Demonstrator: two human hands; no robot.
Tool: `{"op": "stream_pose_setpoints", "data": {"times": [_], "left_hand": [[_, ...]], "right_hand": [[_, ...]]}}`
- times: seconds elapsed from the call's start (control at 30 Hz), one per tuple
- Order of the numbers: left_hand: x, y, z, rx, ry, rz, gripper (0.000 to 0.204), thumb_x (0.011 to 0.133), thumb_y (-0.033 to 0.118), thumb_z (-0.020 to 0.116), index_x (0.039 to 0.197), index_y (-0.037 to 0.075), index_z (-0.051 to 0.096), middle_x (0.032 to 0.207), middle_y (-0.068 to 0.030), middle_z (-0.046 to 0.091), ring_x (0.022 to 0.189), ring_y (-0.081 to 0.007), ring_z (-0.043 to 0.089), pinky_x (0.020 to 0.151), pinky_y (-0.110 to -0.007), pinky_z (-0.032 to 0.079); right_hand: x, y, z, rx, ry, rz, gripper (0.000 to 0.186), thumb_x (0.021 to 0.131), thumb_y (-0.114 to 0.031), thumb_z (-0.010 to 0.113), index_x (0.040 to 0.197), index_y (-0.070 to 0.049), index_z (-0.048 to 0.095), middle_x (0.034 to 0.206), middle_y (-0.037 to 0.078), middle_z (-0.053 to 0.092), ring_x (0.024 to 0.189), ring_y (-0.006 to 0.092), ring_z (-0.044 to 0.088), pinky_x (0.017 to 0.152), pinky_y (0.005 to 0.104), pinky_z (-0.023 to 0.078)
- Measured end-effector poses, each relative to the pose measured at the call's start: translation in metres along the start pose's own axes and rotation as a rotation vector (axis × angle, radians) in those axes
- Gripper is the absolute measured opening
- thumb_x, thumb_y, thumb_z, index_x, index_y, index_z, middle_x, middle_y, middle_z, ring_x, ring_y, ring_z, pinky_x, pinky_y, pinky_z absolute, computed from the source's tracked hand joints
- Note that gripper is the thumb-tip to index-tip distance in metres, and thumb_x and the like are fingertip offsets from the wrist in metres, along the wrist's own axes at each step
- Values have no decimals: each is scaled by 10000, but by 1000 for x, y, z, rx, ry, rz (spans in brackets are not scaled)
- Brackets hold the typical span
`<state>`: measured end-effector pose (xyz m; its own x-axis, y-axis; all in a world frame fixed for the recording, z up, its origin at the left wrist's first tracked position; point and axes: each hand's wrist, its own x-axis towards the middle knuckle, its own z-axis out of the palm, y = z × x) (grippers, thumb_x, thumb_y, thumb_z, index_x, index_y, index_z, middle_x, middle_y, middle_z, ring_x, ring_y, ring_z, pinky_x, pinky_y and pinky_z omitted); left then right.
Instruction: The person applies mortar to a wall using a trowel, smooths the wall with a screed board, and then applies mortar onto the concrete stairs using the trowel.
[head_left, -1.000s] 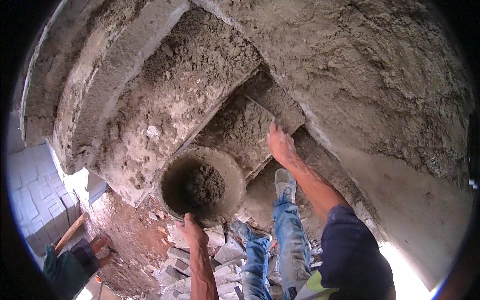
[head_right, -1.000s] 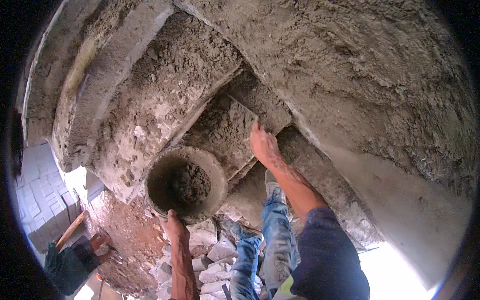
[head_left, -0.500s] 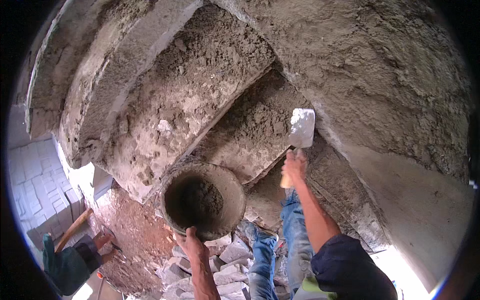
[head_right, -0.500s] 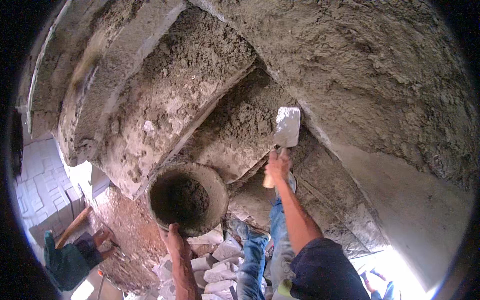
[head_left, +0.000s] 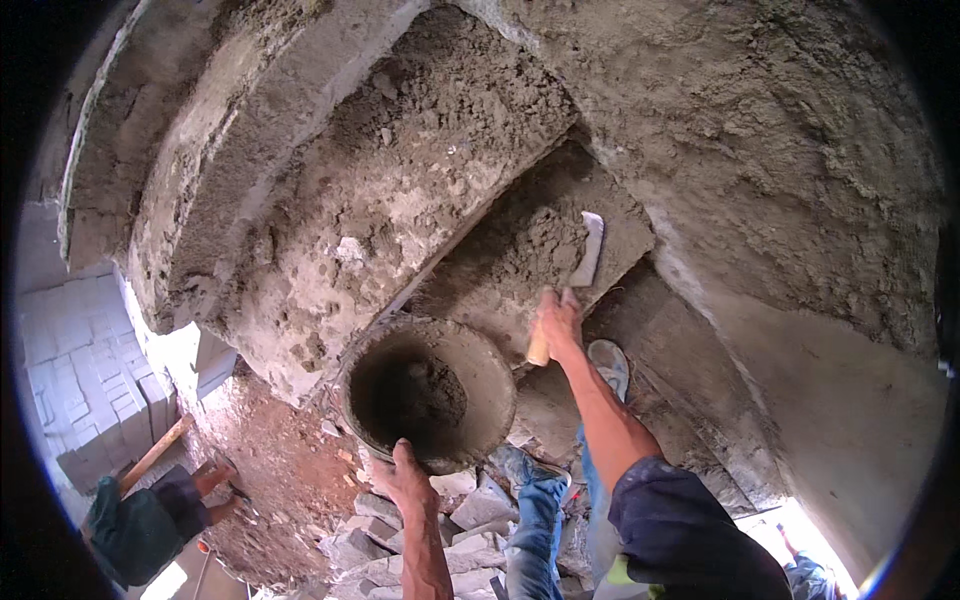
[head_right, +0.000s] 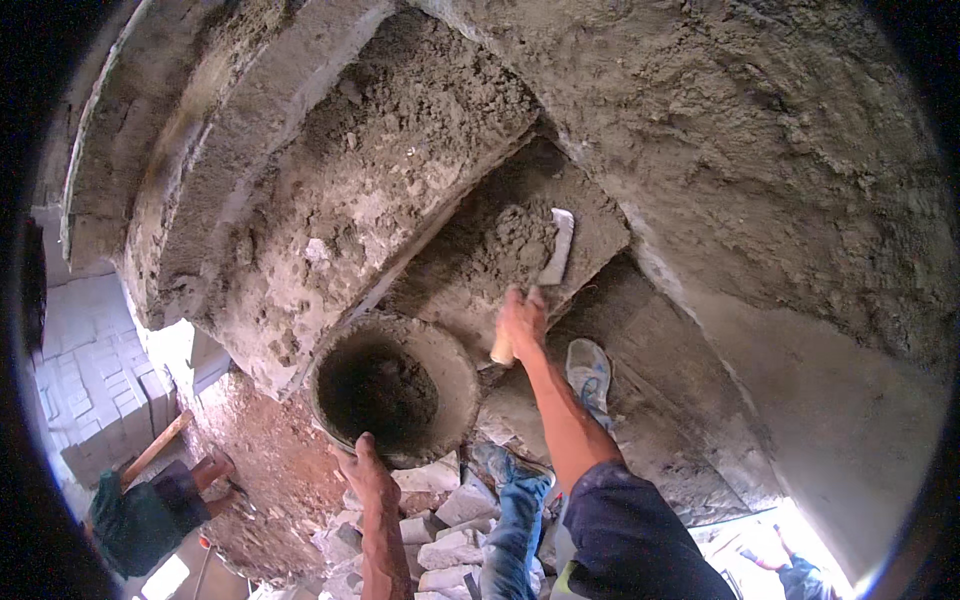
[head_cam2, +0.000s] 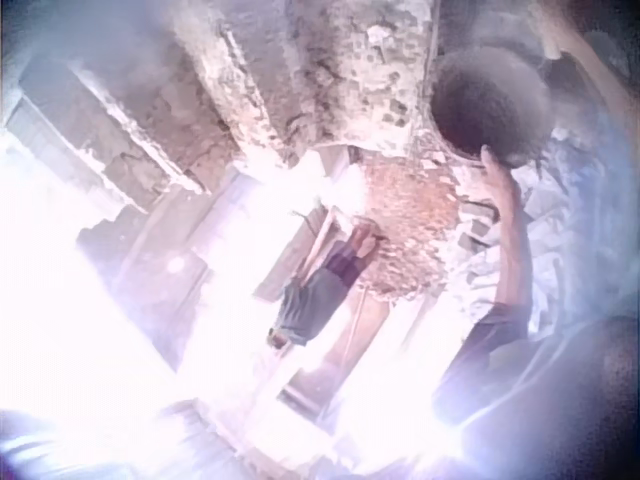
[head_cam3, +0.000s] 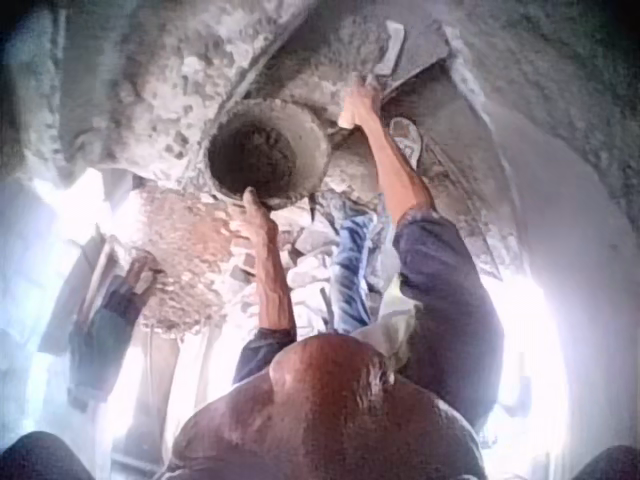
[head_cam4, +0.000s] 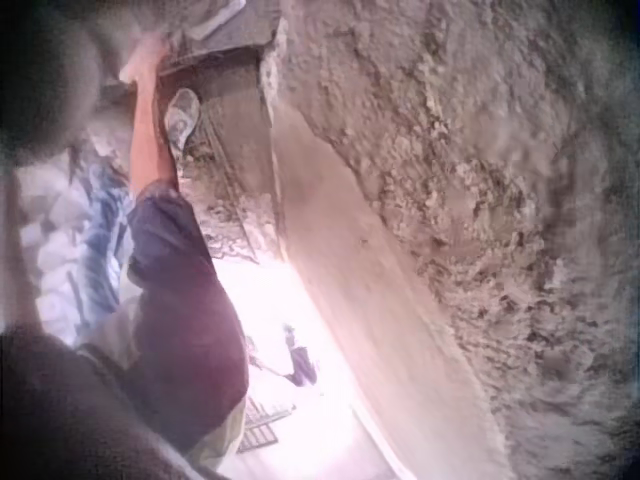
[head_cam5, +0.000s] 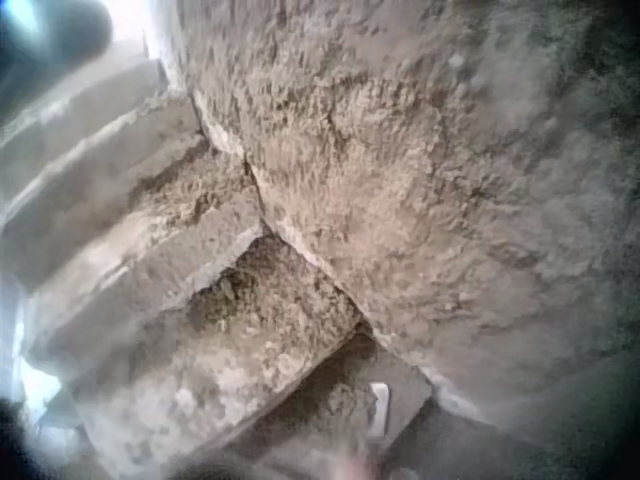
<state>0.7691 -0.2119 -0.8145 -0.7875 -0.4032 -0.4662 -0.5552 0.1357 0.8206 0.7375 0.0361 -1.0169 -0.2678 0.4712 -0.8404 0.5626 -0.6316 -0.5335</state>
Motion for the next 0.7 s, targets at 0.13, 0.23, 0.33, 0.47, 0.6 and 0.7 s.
{"op": "stream_pose_setpoints", "data": {"times": [0.13,0.23,0.33,0.47,0.6,0.7], "left_hand": [[0,-5,-3,14,2,3,439,836,31,517,1267,-30,462,1161,-105,557,1011,-197,535,920,-321,422],[1,-4,-5,-24,-18,-4,450,812,27,523,1257,-18,469,1159,-99,558,1013,-198,531,932,-316,410],[0,0,-5,-131,-105,-31,497,747,9,527,1241,-6,466,1131,-92,563,988,-194,535,914,-298,409],[-4,8,-2,-105,-104,-44,481,748,16,533,1225,-6,471,1108,-89,567,972,-191,532,899,-295,411],[-2,10,1,-41,-118,-57,456,753,12,533,1205,-13,483,1066,-82,581,933,-185,530,861,-281,415],[4,6,-7,-59,-133,-32,468,748,3,537,1212,-5,478,1039,-73,588,913,-187,538,833,-283,431]], "right_hand": [[12,-14,61,204,-149,-93,336,909,-353,558,1065,-89,419,645,46,512,471,181,527,405,341,457],[5,-25,61,309,-206,-90,378,917,-352,557,1141,-77,426,659,52,525,492,175,536,425,336,467],[-25,-40,34,189,-176,-132,402,930,-333,556,1212,-89,405,684,49,516,493,154,510,419,308,455],[-88,-55,-1,-35,-243,-265,419,922,-333,563,1180,-31,430,652,55,523,488,163,528,411,312,460],[-156,-35,-25,-440,-243,-313,331,917,-317,559,1028,-17,476,611,86,567,519,192,597,401,342,462],[-163,-12,-37,-623,-183,-436,281,919,-293,548,1029,-38,508,645,100,576,539,215,613,422,345,473]]}}
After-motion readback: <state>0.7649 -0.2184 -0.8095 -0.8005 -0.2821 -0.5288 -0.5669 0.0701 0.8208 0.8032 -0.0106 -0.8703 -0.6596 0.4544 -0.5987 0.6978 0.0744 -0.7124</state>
